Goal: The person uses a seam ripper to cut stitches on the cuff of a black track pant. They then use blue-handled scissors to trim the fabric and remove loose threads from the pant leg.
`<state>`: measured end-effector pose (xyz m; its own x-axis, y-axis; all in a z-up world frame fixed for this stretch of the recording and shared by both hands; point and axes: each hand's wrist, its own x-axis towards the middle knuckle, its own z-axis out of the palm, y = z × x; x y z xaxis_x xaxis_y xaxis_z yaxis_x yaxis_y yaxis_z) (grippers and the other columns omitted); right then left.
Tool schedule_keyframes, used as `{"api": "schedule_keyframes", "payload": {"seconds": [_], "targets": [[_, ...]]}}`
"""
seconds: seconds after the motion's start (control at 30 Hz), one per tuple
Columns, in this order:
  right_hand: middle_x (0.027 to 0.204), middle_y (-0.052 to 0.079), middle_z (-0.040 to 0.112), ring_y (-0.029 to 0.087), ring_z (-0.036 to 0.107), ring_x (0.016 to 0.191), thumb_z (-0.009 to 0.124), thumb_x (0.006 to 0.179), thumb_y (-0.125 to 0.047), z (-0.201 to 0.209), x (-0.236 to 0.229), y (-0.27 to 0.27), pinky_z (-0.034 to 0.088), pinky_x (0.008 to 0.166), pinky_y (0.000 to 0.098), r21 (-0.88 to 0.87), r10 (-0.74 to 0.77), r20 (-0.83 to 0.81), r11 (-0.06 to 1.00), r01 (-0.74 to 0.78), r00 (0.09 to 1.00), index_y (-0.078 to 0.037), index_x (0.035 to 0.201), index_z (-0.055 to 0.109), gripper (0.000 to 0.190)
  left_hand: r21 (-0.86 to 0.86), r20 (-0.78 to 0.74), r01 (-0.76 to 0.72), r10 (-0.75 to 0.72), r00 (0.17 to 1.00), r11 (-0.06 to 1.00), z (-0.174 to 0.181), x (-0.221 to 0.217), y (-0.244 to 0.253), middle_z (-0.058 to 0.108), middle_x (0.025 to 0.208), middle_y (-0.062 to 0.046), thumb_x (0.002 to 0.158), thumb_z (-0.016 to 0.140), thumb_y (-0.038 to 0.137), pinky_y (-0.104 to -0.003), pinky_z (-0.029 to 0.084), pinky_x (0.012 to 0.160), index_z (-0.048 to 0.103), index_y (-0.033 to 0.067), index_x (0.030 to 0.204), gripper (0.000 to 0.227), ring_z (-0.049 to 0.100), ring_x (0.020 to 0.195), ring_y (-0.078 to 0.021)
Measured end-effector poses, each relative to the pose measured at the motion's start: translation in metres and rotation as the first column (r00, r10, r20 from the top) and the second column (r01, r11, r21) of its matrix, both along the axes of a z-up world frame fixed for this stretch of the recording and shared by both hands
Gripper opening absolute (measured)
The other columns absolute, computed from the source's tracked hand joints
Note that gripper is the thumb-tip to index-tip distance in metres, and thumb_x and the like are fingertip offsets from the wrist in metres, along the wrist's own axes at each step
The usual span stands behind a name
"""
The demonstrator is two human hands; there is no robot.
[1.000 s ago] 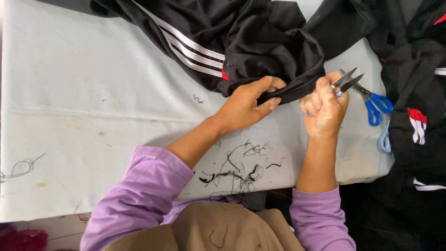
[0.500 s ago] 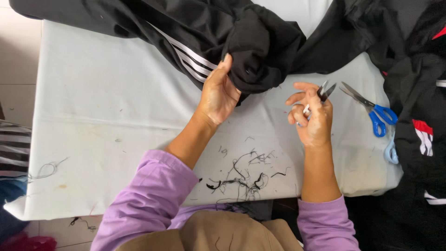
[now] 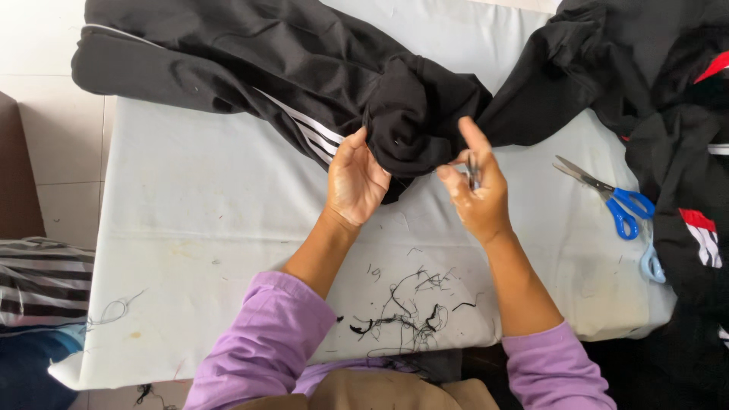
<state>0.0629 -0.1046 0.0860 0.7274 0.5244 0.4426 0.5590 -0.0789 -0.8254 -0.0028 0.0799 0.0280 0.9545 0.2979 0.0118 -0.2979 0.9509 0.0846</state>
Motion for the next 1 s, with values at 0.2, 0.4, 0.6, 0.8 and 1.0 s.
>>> {"api": "schedule_keyframes", "payload": {"seconds": [0.2,0.4,0.6,0.8,1.0], "targets": [[0.093,0.005,0.067,0.019,0.063,0.069,0.088,0.089,-0.010,-0.032,0.027,-0.002,0.056,0.067,0.0294,-0.070,-0.154,0.352,0.979,0.190,0.923,-0.009,0.098,0.079,0.012,0.394,0.068,-0.096,0.075,0.995,0.914,0.018,-0.003,-0.002,0.068,0.119,-0.012,0.097,0.053,0.008,-0.033,0.056,0.100,0.059,-0.0014,0.133,0.037,0.068,0.111,-0.0203],[0.094,0.008,0.068,0.029,0.070,0.076,0.081,0.091,-0.001,-0.027,0.017,-0.017,0.057,0.068,0.0352,-0.086,-0.069,0.360,0.991,0.107,0.930,-0.004,0.097,0.075,0.008,0.716,-0.222,-0.072,0.325,0.919,0.694,0.030,-0.001,-0.004,0.063,0.073,0.001,0.090,0.079,0.014,-0.020,0.058,0.064,0.059,0.0087,0.085,0.021,0.066,0.070,-0.0079],[0.071,0.005,0.063,0.013,0.066,0.061,0.080,0.089,-0.008,-0.053,0.014,-0.033,0.057,0.059,0.0296,-0.086,0.011,0.024,0.996,-0.009,1.000,-0.005,0.097,0.075,0.009,0.521,-0.351,0.049,0.161,0.923,0.852,0.009,0.001,0.012,0.074,0.080,-0.014,0.090,0.076,0.019,-0.031,0.063,0.066,0.068,0.0047,0.090,0.017,0.076,0.074,-0.0207],[0.060,0.001,0.058,0.006,0.053,0.055,0.075,0.091,-0.008,-0.038,0.003,-0.033,0.050,0.050,0.0271,-0.161,0.178,-0.154,0.966,-0.202,0.972,-0.007,0.084,0.072,0.007,0.265,-0.221,0.007,0.054,0.974,0.964,0.031,-0.014,0.013,0.072,0.120,-0.016,0.093,0.074,0.028,-0.050,0.059,0.095,0.070,0.0179,0.127,0.035,0.072,0.108,-0.0332],[0.073,0.015,0.066,0.019,0.062,0.053,0.077,0.092,-0.015,-0.012,-0.008,-0.020,0.056,0.051,0.0321,-0.113,-0.005,-0.219,0.993,-0.020,0.976,-0.002,0.106,0.071,0.021,0.370,-0.062,-0.049,0.078,0.995,0.928,0.032,-0.018,0.005,0.058,0.147,-0.008,0.104,0.065,0.022,-0.052,0.053,0.108,0.048,0.0286,0.151,0.051,0.060,0.131,-0.0312]]}}
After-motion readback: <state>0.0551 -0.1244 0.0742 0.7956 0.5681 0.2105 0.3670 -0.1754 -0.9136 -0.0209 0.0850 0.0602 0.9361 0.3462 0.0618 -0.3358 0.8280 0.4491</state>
